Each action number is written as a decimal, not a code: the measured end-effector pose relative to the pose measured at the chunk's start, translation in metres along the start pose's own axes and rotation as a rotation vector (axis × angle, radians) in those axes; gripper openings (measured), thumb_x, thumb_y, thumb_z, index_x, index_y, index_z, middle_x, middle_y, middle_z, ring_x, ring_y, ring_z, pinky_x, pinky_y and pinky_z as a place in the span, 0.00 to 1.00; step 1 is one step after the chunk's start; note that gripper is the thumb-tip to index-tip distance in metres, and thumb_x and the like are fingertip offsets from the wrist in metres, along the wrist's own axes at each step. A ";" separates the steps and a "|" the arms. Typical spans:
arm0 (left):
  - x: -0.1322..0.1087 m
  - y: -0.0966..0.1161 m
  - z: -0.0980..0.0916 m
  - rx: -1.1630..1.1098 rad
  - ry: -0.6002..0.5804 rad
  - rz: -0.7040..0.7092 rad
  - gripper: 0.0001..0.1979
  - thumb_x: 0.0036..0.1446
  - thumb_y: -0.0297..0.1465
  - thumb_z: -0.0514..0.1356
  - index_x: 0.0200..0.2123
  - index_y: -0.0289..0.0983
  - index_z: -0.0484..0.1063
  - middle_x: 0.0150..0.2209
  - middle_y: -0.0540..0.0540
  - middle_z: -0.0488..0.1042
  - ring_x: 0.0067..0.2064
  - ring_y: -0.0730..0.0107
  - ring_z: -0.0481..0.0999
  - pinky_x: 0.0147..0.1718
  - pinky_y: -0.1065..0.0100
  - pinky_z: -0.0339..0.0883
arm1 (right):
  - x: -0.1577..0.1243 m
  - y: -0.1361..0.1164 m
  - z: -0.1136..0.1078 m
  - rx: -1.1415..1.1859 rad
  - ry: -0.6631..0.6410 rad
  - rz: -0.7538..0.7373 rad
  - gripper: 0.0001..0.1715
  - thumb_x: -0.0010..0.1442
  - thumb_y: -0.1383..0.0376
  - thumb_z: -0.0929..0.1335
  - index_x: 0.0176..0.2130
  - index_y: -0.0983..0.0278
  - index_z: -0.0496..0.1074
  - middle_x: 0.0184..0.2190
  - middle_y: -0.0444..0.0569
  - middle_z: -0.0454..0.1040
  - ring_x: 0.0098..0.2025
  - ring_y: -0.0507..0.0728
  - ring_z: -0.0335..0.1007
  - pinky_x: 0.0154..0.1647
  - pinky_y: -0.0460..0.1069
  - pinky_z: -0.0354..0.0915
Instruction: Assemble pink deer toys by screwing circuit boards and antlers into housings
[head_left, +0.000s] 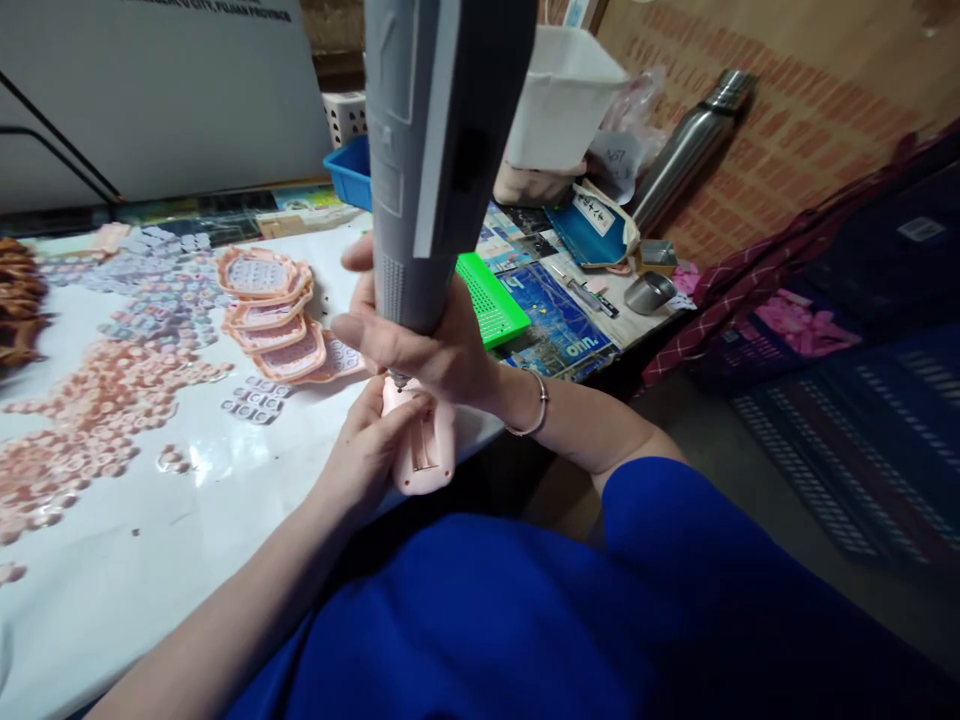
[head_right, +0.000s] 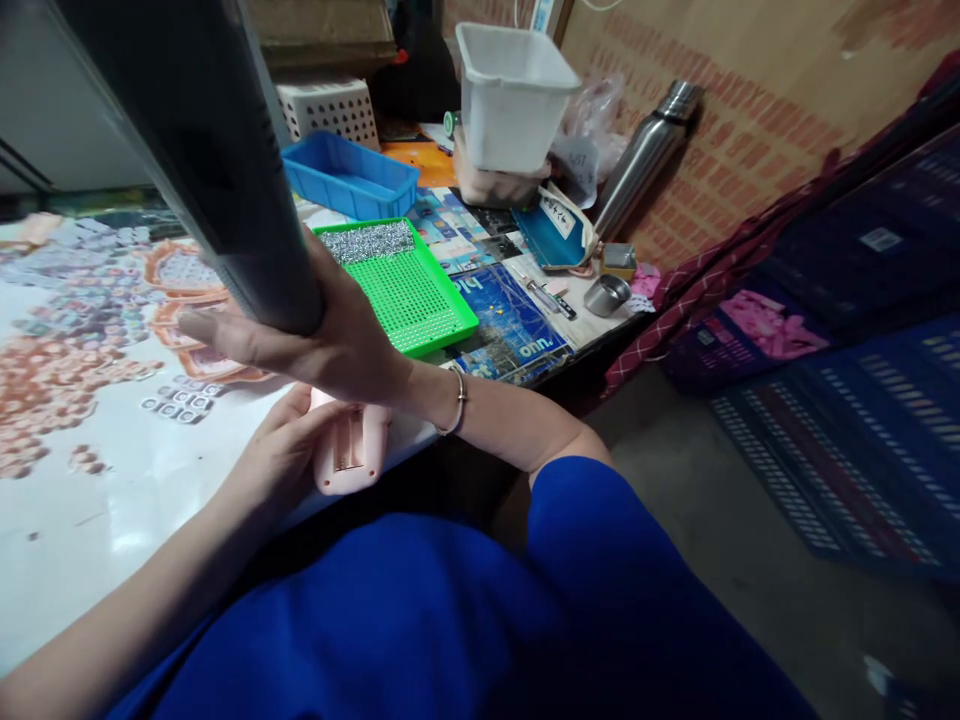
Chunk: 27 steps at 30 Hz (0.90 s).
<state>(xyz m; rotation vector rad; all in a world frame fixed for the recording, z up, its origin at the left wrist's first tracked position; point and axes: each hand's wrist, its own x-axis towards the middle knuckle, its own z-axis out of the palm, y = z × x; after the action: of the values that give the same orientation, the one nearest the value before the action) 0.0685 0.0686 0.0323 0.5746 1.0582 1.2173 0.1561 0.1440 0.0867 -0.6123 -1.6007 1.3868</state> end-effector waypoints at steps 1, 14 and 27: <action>0.000 0.000 0.000 -0.007 0.013 -0.008 0.24 0.37 0.35 0.72 0.41 0.39 0.73 0.37 0.46 0.80 0.44 0.52 0.81 0.44 0.58 0.74 | -0.001 0.003 0.000 0.001 -0.024 -0.002 0.27 0.42 0.56 0.78 0.37 0.58 0.64 0.25 0.37 0.65 0.29 0.53 0.65 0.32 0.50 0.67; -0.017 0.003 -0.008 0.173 0.033 -0.063 0.30 0.38 0.39 0.76 0.45 0.38 0.74 0.37 0.47 0.80 0.36 0.64 0.78 0.36 0.68 0.71 | 0.014 -0.008 -0.026 0.105 0.097 -0.202 0.30 0.47 0.54 0.76 0.43 0.57 0.61 0.21 0.33 0.64 0.20 0.50 0.59 0.23 0.49 0.63; -0.057 -0.006 -0.026 0.122 -0.155 -0.339 0.23 0.42 0.39 0.75 0.42 0.38 0.80 0.36 0.42 0.80 0.34 0.61 0.76 0.35 0.65 0.71 | 0.041 0.042 -0.097 -0.236 0.513 -0.120 0.31 0.51 0.44 0.73 0.44 0.55 0.60 0.27 0.39 0.61 0.26 0.53 0.59 0.30 0.52 0.66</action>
<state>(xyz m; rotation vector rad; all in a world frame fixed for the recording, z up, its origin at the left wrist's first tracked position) 0.0488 0.0089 0.0351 0.5478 1.0535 0.8036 0.2130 0.2376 0.0554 -0.9122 -1.3594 0.8651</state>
